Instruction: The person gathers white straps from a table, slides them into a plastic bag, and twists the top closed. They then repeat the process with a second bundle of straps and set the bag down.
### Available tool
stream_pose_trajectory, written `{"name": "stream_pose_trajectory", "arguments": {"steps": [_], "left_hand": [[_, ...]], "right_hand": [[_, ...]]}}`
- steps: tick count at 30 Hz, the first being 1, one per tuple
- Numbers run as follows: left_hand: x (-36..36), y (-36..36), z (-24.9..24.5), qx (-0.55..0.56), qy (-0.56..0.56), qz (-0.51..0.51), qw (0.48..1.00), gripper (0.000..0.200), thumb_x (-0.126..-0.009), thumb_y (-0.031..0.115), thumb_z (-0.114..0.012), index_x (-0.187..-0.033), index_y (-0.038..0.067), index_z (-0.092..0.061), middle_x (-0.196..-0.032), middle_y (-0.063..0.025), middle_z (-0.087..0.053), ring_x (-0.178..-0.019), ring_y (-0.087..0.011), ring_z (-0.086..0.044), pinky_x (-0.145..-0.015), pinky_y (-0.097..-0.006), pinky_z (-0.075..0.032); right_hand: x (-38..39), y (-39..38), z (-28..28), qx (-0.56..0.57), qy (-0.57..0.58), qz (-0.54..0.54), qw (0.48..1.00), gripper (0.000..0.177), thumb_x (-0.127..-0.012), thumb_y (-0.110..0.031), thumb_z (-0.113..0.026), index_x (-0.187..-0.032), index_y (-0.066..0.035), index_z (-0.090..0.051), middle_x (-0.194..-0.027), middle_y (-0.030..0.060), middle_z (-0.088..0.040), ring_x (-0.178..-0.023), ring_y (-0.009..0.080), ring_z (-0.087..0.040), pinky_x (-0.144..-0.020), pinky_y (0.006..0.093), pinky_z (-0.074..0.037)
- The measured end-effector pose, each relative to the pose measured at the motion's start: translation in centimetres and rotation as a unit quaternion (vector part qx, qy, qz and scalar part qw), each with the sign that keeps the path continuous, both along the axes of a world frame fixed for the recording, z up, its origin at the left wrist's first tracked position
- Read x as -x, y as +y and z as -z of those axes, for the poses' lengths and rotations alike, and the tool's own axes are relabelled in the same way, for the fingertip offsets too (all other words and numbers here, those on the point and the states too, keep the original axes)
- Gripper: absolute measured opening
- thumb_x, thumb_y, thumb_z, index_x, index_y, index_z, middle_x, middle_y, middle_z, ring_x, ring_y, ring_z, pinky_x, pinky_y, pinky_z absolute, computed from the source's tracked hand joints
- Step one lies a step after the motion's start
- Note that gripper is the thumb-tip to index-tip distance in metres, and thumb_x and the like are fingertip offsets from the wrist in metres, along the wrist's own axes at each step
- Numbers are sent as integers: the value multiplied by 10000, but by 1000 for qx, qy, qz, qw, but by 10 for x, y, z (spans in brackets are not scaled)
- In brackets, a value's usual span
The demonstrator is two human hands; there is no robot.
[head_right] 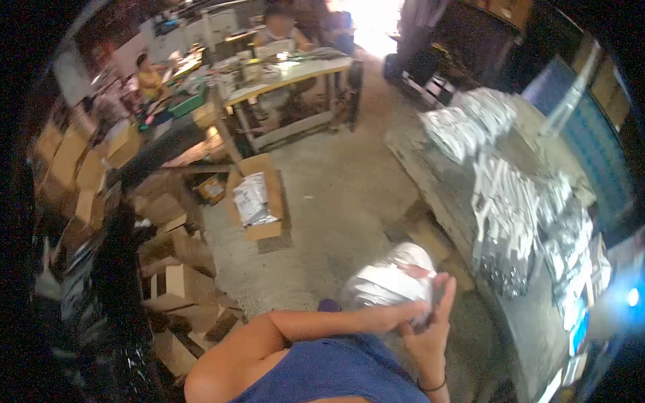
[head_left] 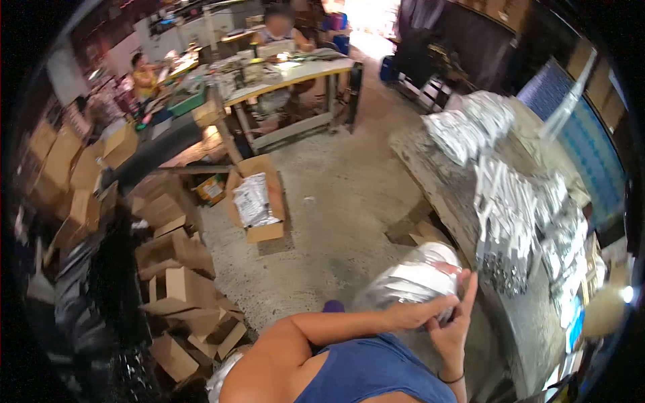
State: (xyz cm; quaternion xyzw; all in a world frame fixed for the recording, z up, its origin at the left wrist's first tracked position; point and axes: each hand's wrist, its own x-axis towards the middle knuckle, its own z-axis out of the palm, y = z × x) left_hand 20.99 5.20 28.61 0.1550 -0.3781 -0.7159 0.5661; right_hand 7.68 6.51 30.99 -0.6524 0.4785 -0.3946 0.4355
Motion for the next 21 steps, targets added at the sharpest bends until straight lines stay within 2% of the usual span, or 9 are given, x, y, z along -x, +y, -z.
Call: {"name": "stream_pose_trajectory", "arguments": {"steps": [2, 5, 7, 8, 10, 12, 16, 18, 21], "left_hand": [[5, 5, -9, 21, -62, 7, 998, 548, -938, 195, -537, -1403, 28, -299, -1353, -44, -426, -1146, -133, -462, -974, -292, -392], [9, 7, -6, 76, -144, 28, 986, 646, -867, 318, -636, -1368, 32, -344, -1302, -71, -466, -1165, -180, -454, -997, -311, -365], [0, 4, -1, 218, -256, -35, 941, 760, -819, 453, -646, -1383, 40, -345, -1311, -145, -466, -1200, -256, -448, -1019, -373, -337], [-6, 2, -3, 216, -258, -38, 941, 760, -819, 453, -646, -1383, 40, -345, -1311, -145, -466, -1200, -256, -448, -1019, -373, -337], [-16, -5, -8, 404, -401, -116, 814, 736, -825, 458, -639, -1370, 47, -363, -1275, -143, -495, -1184, -284, -462, -1016, -379, -344], [-17, -8, -13, 464, -423, -160, 762, 721, -826, 443, -640, -1366, 51, -368, -1268, -141, -501, -1174, -280, -468, -1004, -377, -353], [-5, -8, -23, 202, -112, -75, 970, 692, -827, 414, -643, -1358, 58, -377, -1252, -136, -511, -1154, -273, -480, -981, -375, -372], [-6, -11, -30, 154, -39, -45, 986, 678, -828, 399, -644, -1354, 62, -382, -1244, -133, -516, -1144, -269, -486, -969, -373, -382], [-10, -12, -30, 145, -30, -2, 989, 657, -830, 377, -646, -1348, 67, -389, -1232, -130, -523, -1129, -264, -495, -952, -371, -396]], "right_hand": [[0, -1, 0, 75, -44, -24, 996, 1000, -706, -18, -709, -1467, -23, -59, -1381, 183, -396, -1215, 246, -463, -971, 329, -411], [19, 5, -5, 75, -40, -20, 996, 995, -712, -42, -719, -1461, -2, -66, -1422, 180, -340, -1261, 256, -414, -1022, 348, -362], [37, -3, 5, 158, 0, -53, 986, 1159, -646, -344, -844, -1456, 21, -101, -1482, 150, -232, -1332, 248, -303, -1078, 360, -275], [40, -2, 4, 157, -2, -57, 986, 1159, -646, -344, -844, -1456, 21, -101, -1482, 150, -232, -1332, 248, -303, -1078, 360, -275], [43, 1, -9, 93, 6, -46, 995, 1235, -595, -439, -849, -1456, 23, -94, -1480, 152, -233, -1326, 246, -311, -1072, 363, -288], [32, 6, -22, 72, -26, -81, 994, 1218, -618, -406, -848, -1460, 12, -75, -1471, 144, -244, -1311, 249, -335, -1059, 368, -310], [19, 3, -16, 70, -94, -86, 989, 1191, -665, -239, -844, -1467, -16, 7, -1459, 157, -250, -1271, 277, -388, -1029, 372, -347], [9, -2, -18, 90, -104, -75, 988, 1153, -691, -185, -818, -1468, -18, 16, -1459, 175, -238, -1288, 284, -364, -1036, 373, -334], [12, -12, -21, 186, 3, -106, 977, 1108, -745, -266, -767, -1459, 8, 35, -1472, 192, -204, -1337, 292, -282, -1077, 395, -269]]}}
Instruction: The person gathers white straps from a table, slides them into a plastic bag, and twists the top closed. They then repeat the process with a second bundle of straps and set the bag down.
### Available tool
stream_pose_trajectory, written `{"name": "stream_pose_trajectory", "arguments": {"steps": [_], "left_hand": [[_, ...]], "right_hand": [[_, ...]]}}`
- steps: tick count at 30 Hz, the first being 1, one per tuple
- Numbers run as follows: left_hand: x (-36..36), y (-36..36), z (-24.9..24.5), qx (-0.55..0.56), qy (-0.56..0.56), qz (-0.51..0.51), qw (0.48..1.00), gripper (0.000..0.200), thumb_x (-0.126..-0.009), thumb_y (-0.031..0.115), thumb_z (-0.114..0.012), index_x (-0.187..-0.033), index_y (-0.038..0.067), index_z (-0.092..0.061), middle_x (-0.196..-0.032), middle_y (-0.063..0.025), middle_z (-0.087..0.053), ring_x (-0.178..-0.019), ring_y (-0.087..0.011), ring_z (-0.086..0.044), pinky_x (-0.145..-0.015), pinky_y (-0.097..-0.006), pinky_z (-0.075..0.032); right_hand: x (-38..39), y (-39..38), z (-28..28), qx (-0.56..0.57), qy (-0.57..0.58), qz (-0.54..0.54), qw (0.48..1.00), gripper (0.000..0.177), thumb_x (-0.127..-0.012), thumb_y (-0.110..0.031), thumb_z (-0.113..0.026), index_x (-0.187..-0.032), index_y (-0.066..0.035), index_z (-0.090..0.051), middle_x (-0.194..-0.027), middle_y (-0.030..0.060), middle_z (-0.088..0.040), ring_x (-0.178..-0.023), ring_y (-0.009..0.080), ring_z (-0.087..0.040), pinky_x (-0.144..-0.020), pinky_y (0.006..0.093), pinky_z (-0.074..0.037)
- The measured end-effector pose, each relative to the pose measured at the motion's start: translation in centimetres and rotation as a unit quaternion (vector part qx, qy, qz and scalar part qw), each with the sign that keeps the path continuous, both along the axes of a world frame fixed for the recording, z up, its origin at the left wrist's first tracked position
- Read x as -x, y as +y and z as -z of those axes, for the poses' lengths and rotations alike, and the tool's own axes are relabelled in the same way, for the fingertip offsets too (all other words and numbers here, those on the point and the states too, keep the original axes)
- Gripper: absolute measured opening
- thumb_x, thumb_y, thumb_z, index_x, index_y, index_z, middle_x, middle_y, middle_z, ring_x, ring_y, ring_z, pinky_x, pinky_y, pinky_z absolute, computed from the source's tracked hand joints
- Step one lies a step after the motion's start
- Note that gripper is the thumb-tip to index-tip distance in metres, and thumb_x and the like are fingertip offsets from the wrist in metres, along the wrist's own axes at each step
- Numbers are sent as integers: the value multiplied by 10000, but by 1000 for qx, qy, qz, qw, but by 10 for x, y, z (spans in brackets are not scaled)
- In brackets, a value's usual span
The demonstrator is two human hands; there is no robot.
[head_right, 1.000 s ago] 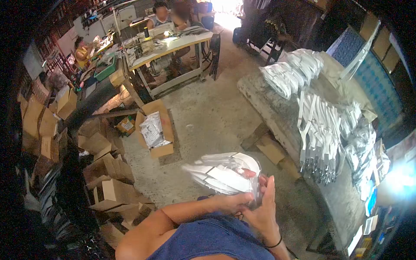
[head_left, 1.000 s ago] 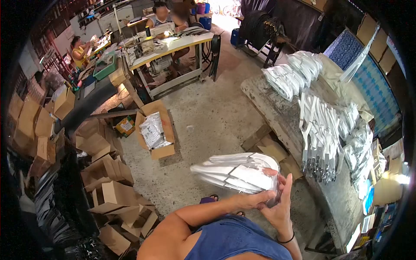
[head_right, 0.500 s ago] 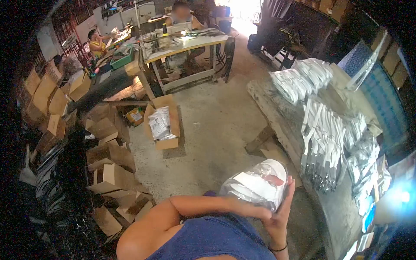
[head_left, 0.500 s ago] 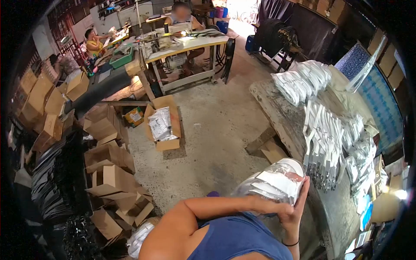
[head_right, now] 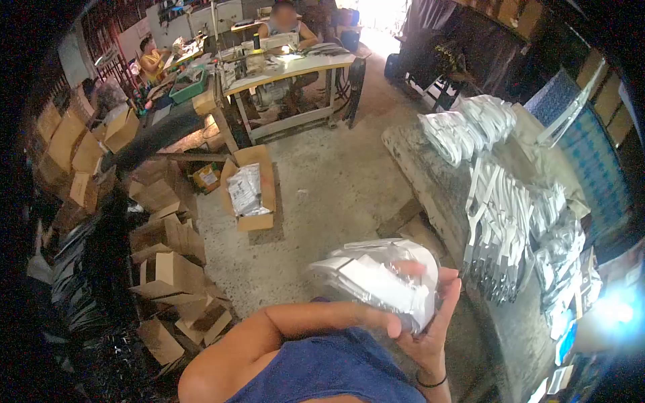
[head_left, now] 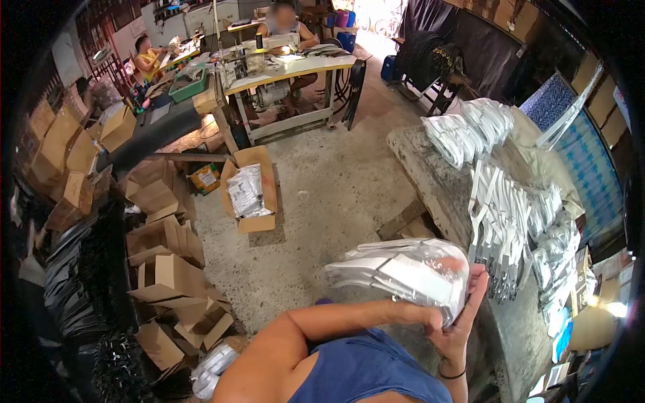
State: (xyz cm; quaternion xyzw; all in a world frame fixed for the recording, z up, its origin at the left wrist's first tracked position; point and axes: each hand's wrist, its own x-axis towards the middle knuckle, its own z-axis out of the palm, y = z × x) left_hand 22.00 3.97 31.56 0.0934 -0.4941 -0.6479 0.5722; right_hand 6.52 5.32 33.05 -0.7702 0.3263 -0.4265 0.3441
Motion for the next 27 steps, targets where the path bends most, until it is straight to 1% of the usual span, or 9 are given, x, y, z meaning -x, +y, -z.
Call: {"name": "stream_pose_trajectory", "arguments": {"steps": [3, 6, 10, 12, 16, 17, 19, 21, 27], "left_hand": [[-7, 0, 2, 10, -17, 26, 999, 636, -831, 355, -648, -1342, 73, -396, -1221, -126, -531, -1113, -259, -504, -934, -369, -411], [-15, -1, 2, 17, -19, 41, 999, 617, -832, 333, -650, -1337, 78, -403, -1209, -122, -539, -1098, -253, -513, -917, -367, -425], [-30, -7, -2, 33, -16, 36, 999, 592, -834, 304, -653, -1329, 86, -413, -1193, -117, -549, -1078, -246, -525, -893, -364, -444], [-38, -10, -3, 32, -12, 34, 999, 580, -835, 289, -654, -1325, 90, -417, -1185, -115, -554, -1068, -242, -531, -882, -363, -454], [-50, -21, 12, -162, 103, 225, 955, 497, -823, 163, -669, -1268, 102, -456, -1267, -110, -496, -1052, -208, -544, -861, -324, -473], [-51, -25, 19, -249, 147, 289, 913, 479, -809, 132, -692, -1236, 113, -475, -1332, -109, -461, -1069, -202, -543, -886, -314, -462], [-45, -26, 26, 218, 10, -61, 974, 461, -808, 128, -695, -1215, 100, -481, -1309, -109, -466, -1057, -188, -548, -873, -290, -466], [-56, -27, 21, 188, -10, -44, 981, 458, -810, 132, -692, -1217, 103, -484, -1289, -105, -475, -1059, -187, -544, -859, -292, -475], [-64, -26, 2, 33, -68, 74, 994, 444, -823, 149, -672, -1231, 121, -498, -1189, -81, -520, -1066, -184, -520, -789, -300, -521]], "right_hand": [[3, -1, 11, 75, 68, 17, 995, 1163, -742, -425, -753, -1447, 36, 49, -1492, 202, -150, -1361, 303, -234, -1098, 418, -225], [8, -2, 14, -176, -43, 27, 983, 1230, -701, -511, -755, -1449, 20, 66, -1482, 203, -160, -1351, 307, -249, -1095, 432, -232], [8, -12, 0, -1, 60, -50, 997, 1255, -688, -577, -723, -1452, -27, 108, -1433, 197, -241, -1276, 298, -370, -1031, 438, -325], [11, -15, -5, 86, 12, 34, 996, 974, -773, -560, -662, -1431, 0, -214, -1210, 159, -506, -1100, 254, -520, -968, 387, -396], [67, -22, 30, -18, 90, 104, 990, 954, -782, -516, -680, -1435, 10, -226, -1203, 134, -513, -1084, 233, -527, -944, 365, -416], [75, -23, 46, -122, 90, 136, 979, 895, -816, -503, -646, -1427, 18, -249, -1253, 131, -489, -1123, 227, -506, -958, 354, -400], [108, -28, 118, -146, 142, 188, 961, 670, -917, -340, -566, -1397, 48, -305, -1190, 112, -537, -1060, 201, -527, -909, 331, -430], [166, -4, 265, -390, -168, 274, 863, 496, -863, -101, -604, -1313, 23, -437, -1127, 95, -574, -1012, 185, -534, -860, 298, -431], [206, 107, 368, -549, 232, 243, 765, 434, -884, -120, -581, -1276, 12, -450, -1146, 102, -557, -1035, 198, -532, -880, 317, -429]]}}
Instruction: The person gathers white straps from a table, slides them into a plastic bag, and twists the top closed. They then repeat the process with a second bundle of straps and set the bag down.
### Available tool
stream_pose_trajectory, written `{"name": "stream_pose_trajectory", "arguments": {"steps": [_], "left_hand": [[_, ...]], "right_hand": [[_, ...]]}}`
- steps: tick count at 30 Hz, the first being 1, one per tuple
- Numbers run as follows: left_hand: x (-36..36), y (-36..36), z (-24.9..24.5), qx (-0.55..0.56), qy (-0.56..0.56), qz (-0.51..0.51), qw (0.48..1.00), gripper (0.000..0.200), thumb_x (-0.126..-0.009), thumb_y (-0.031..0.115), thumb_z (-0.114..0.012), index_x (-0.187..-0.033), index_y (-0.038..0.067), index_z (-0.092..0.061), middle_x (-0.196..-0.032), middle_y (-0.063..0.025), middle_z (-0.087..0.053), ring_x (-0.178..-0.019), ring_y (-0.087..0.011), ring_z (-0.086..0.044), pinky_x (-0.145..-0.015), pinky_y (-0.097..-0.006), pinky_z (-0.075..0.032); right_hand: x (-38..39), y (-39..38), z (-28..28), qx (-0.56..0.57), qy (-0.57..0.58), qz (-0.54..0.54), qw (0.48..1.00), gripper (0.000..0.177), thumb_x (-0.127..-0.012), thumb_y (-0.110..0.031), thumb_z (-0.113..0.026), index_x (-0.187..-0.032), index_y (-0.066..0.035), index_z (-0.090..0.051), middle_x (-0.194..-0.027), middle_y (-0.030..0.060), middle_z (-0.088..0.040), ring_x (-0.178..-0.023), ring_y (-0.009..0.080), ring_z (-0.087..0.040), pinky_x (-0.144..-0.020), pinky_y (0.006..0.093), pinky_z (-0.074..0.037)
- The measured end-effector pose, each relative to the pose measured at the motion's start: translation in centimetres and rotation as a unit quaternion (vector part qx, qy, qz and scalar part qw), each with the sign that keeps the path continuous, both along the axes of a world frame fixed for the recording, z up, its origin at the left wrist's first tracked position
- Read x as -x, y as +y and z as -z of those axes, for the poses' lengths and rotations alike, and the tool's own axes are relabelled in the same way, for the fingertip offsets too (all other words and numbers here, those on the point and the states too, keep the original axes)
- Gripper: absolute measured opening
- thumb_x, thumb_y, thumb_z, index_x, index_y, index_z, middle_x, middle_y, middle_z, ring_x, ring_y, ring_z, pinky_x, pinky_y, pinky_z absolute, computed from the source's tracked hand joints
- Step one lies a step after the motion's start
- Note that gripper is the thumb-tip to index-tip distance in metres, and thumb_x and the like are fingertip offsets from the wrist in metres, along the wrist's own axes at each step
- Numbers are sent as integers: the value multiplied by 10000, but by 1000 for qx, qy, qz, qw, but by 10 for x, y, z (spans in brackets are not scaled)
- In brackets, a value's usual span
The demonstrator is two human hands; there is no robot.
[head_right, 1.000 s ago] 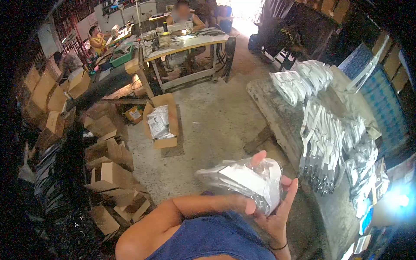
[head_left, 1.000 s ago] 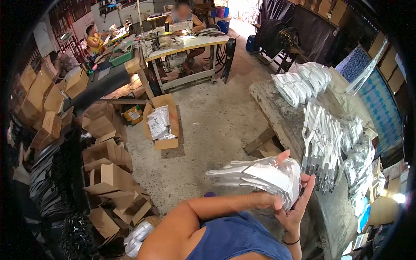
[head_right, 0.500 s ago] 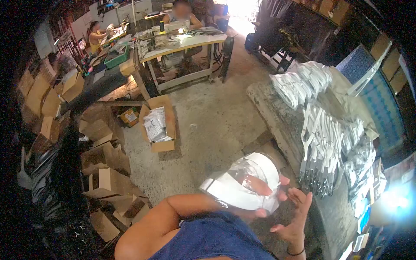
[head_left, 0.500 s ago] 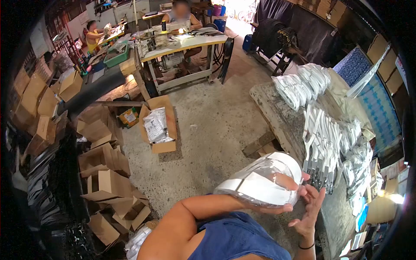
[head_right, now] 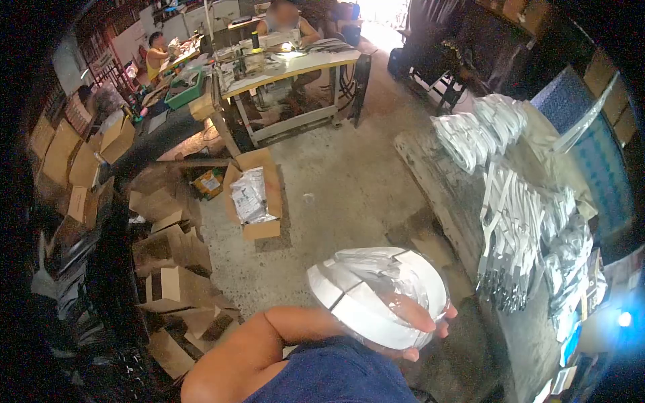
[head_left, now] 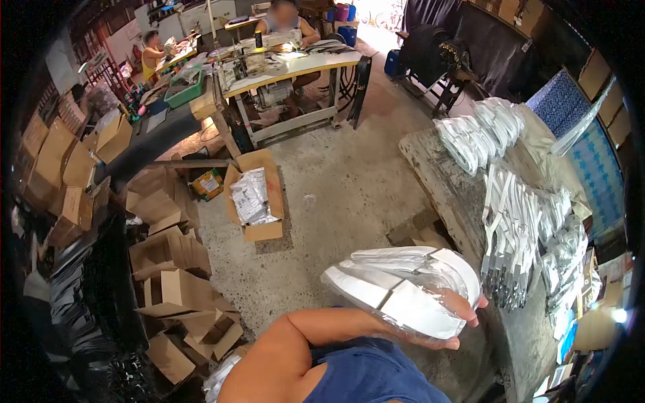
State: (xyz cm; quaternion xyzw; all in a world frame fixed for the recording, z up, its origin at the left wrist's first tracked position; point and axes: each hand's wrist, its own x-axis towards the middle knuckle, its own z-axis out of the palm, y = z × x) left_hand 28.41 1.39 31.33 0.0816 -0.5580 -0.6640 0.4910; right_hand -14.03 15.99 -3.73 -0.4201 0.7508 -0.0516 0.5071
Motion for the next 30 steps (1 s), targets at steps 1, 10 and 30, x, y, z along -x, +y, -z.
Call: {"name": "stream_pose_trajectory", "arguments": {"steps": [1, 10, 30], "left_hand": [[2, -1, 1, -9, -7, 12, 1000, 441, -824, 154, -672, -1228, 119, -498, -1192, -82, -519, -1069, -184, -519, -798, -303, -517], [66, 3, 7, -28, -16, 37, 999, 418, -833, 199, -674, -1202, 102, -502, -1219, -82, -512, -1102, -190, -511, -873, -330, -478], [355, 78, 11, 131, -135, -152, 970, 536, -816, 282, -721, -1241, 117, -440, -1310, -118, -456, -1162, -222, -494, -981, -370, -394]], "right_hand": [[3, 11, 1, -25, 10, -15, 1000, 424, -888, -124, -577, -1270, 11, -453, -1149, 104, -554, -1039, 200, -531, -883, 321, -429], [50, 18, -16, 121, -57, 41, 990, 337, -921, -153, -544, -1216, -5, -473, -1179, 115, -528, -1075, 218, -527, -913, 349, -426], [90, -38, -312, 592, -204, -115, 771, 1356, -420, -569, -847, -1453, -37, -147, -1518, 175, -114, -1385, 318, -192, -1105, 460, -230]]}}
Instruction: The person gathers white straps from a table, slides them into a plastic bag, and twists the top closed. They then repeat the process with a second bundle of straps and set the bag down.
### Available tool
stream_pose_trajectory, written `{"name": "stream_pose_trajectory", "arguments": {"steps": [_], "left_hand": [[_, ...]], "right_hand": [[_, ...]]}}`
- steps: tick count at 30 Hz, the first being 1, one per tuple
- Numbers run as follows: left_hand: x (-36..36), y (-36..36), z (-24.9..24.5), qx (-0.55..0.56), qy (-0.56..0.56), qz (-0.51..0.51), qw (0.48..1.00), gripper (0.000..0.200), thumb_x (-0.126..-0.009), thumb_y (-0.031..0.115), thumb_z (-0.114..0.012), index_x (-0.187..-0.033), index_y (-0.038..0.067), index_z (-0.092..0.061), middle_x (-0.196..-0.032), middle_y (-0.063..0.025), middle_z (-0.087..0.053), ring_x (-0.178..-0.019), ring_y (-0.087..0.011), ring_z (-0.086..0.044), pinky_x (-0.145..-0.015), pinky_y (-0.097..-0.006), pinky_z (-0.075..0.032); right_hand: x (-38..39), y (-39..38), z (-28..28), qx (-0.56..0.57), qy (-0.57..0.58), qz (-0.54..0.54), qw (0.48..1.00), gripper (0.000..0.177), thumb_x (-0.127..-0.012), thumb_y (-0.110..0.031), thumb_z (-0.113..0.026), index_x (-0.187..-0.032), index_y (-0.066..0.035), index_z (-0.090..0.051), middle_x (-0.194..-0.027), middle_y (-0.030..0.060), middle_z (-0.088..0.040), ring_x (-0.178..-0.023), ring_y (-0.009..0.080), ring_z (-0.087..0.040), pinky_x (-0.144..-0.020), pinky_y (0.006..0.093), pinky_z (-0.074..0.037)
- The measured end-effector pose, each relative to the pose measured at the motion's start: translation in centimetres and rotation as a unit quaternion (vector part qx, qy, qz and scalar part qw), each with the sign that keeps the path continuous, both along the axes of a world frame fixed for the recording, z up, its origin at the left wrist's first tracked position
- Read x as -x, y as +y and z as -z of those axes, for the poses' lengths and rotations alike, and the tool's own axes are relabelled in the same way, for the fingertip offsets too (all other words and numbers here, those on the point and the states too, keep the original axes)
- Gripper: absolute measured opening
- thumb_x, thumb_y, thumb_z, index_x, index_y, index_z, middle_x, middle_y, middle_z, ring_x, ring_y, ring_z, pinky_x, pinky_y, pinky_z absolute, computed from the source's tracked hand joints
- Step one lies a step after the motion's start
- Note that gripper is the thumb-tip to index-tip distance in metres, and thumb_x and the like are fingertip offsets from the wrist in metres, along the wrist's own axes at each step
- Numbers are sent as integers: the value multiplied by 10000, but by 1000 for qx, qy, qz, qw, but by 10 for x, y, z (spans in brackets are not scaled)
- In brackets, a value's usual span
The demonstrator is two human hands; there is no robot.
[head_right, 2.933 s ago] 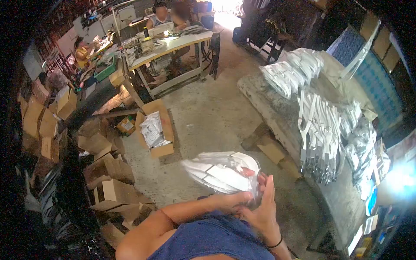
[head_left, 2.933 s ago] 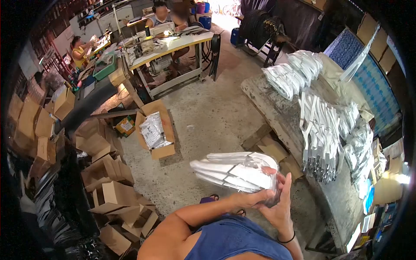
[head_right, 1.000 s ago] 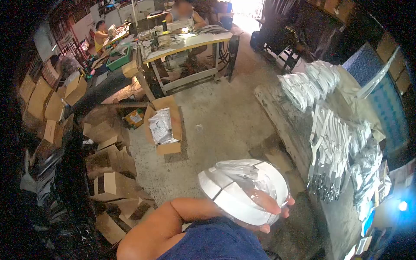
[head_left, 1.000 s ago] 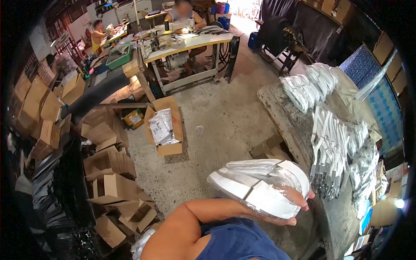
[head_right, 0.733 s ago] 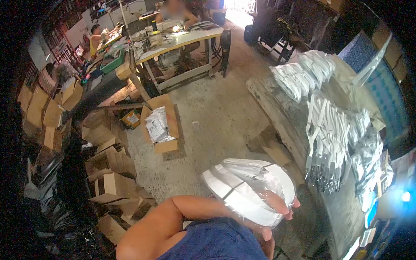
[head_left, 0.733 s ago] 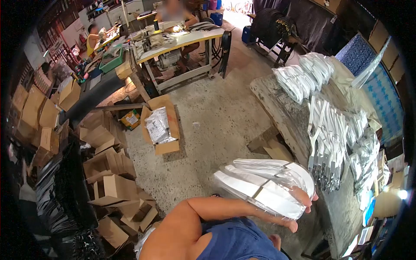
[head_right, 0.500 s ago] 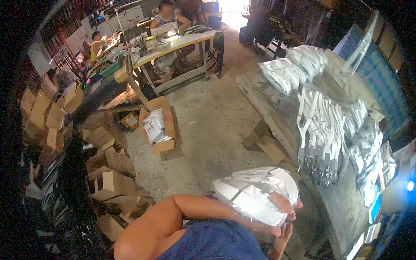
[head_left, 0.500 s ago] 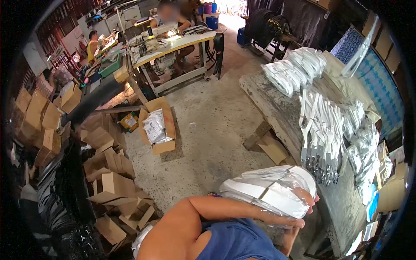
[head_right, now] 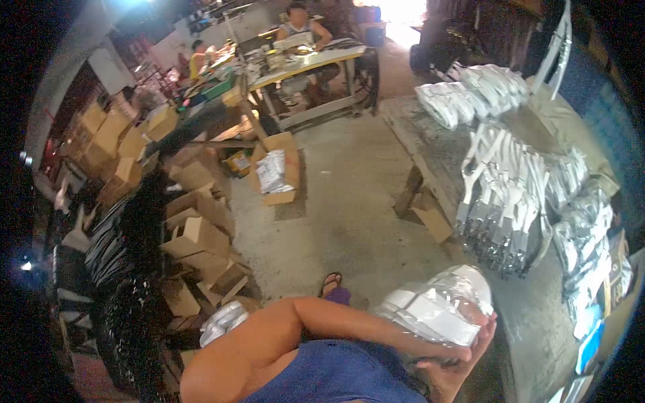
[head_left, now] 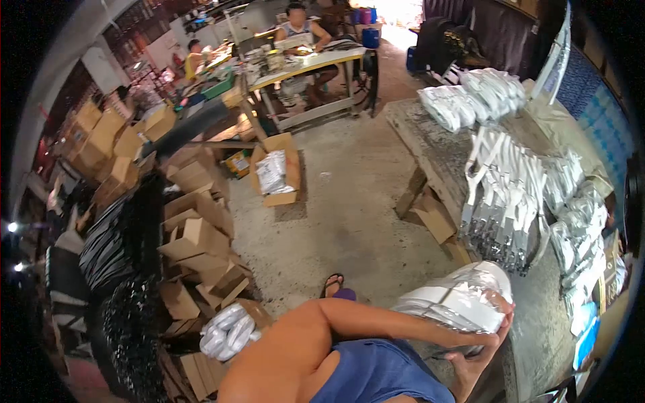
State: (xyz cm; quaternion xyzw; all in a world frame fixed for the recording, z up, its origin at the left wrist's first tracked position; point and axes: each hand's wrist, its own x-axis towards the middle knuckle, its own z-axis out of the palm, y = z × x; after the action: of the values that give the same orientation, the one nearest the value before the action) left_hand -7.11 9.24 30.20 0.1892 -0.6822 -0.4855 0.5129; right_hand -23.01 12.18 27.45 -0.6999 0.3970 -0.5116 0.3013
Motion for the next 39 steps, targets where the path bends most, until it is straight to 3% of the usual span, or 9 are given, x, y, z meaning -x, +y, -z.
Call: {"name": "stream_pose_trajectory", "arguments": {"steps": [5, 8, 12, 17, 20, 26, 32, 38, 39], "left_hand": [[45, 13, -3, -14, 19, 11, 1000, 539, -808, 263, -729, -1243, 148, -433, -1307, -139, -447, -1168, -245, -491, -974, -391, -404], [66, 15, -5, -20, 33, 30, 999, 543, -804, 252, -735, -1244, 166, -428, -1306, -152, -441, -1172, -259, -489, -971, -404, -410], [90, 11, -1, -43, 72, 104, 991, 552, -798, 237, -742, -1246, 190, -423, -1303, -169, -433, -1177, -278, -487, -965, -421, -418], [110, -15, -8, -86, 151, 176, 969, 567, -790, 218, -751, -1247, 221, -415, -1301, -190, -424, -1183, -302, -483, -959, -442, -427], [147, -38, -7, -111, 210, 250, 939, 603, -777, 200, -758, -1250, 284, -393, -1305, -199, -382, -1088, -309, -558, -929, -522, -461], [208, -84, -19, -155, 244, 271, 918, 614, -771, 313, -746, -1275, 236, -406, -1304, -201, -394, -1017, -290, -582, -895, -479, -523], [247, -148, -34, -165, 331, 210, 905, 656, -791, 392, -709, -1327, 255, -356, -1319, -219, -386, -1043, -258, -573, -927, -469, -493], [278, -196, -48, -49, 368, 275, 887, 572, -875, 522, -539, -1289, 142, -431, -1388, -236, -337, -1174, -283, -478, -1037, -432, -385], [288, -196, -48, -29, 332, 76, 940, 575, -879, 537, -518, -1268, 120, -447, -1380, -259, -325, -1162, -297, -474, -1040, -434, -376]], "right_hand": [[26, 22, 8, 6, 0, 77, 997, 1234, -563, -469, -843, -1466, -60, -108, -1525, 165, -62, -1396, 306, -148, -1117, 459, -195], [32, 28, 15, -93, -152, 189, 966, 1034, -691, -504, -757, -1428, -9, -227, -1446, 175, -284, -1343, 250, -281, -1080, 392, -276], [80, 42, 24, -94, 16, 131, 987, 794, -775, -342, -683, -1378, 16, -312, -1324, 151, -437, -1234, 252, -428, -1014, 377, -363], [93, 30, -21, -76, -13, 80, 994, 870, -662, -111, -760, -1390, -19, -293, -1320, 209, -475, -1212, 308, -493, -988, 365, -408], [115, 25, -7, -128, -82, 75, 986, 852, -660, -183, -776, -1368, -32, -327, -1272, 207, -503, -1128, 329, -549, -937, 372, -433], [186, -2, -13, -219, -40, 97, 970, 874, -657, -326, -776, -1350, 0, -356, -1235, 224, -524, -1101, 342, -555, -916, 385, -434], [266, -40, 8, -119, 70, 146, 980, 990, -754, -618, -625, -1427, -6, -233, -1423, 252, -283, -1319, 394, -299, -1063, 427, -290], [353, -62, 144, -264, 286, 416, 822, 770, -883, -539, -482, -1442, -68, -240, -1471, 243, -198, -1351, 449, -191, -1061, 574, -198], [361, -78, 160, -260, 326, 439, 796, 726, -897, -511, -473, -1437, -78, -255, -1478, 235, -192, -1350, 455, -188, -1047, 605, -190]]}}
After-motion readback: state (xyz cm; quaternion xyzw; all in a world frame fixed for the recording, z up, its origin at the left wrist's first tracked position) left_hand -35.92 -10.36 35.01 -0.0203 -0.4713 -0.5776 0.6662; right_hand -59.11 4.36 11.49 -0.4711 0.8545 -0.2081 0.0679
